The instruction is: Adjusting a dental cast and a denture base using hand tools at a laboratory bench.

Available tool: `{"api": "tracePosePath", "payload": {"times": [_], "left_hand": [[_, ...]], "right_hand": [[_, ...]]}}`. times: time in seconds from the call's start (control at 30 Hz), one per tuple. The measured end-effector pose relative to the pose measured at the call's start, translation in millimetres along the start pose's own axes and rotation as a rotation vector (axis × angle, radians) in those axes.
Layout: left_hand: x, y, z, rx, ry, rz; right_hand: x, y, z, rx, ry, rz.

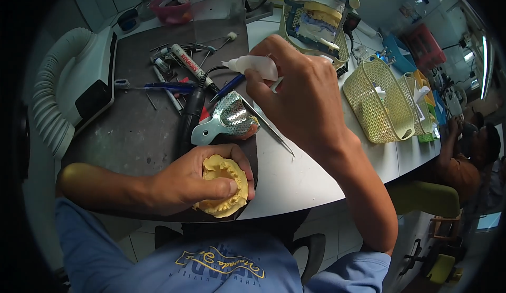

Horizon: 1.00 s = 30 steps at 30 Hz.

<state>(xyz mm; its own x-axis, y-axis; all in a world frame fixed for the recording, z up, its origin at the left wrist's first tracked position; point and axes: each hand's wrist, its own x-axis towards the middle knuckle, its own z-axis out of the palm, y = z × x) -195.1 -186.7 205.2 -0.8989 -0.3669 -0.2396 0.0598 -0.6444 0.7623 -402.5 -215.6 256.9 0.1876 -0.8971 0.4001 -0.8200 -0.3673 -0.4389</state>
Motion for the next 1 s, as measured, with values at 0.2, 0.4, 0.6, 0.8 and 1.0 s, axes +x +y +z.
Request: {"api": "tracePosePath", "payload": {"times": [0.2, 0.4, 0.6, 0.8, 1.0], "left_hand": [[-5.1, 4.9, 4.4, 0.095, 0.001, 0.026], [-5.1, -7.0, -11.0, 0.055, -0.008, 0.049], [2.1, -3.0, 2.0, 0.060, -0.038, 0.031], [5.0, 0.8, -2.1, 0.014, 0.089, -0.016], [6.6, 0.0, 0.6, 0.047, 0.216, 0.008]], "right_hand": [[31.6, -4.9, 9.6, -0.101, 0.228, -0.279], [-70.0, -12.0, -23.9, -0.032, 0.300, -0.068], [-214.4, 31.1, -51.9, 0.169, 0.996, 0.556], [-301.1, 132.6, -66.5, 0.395, 1.174, 0.883], [-323.0, 277.7, -100.8, 0.606, 1.287, 0.933]]}}
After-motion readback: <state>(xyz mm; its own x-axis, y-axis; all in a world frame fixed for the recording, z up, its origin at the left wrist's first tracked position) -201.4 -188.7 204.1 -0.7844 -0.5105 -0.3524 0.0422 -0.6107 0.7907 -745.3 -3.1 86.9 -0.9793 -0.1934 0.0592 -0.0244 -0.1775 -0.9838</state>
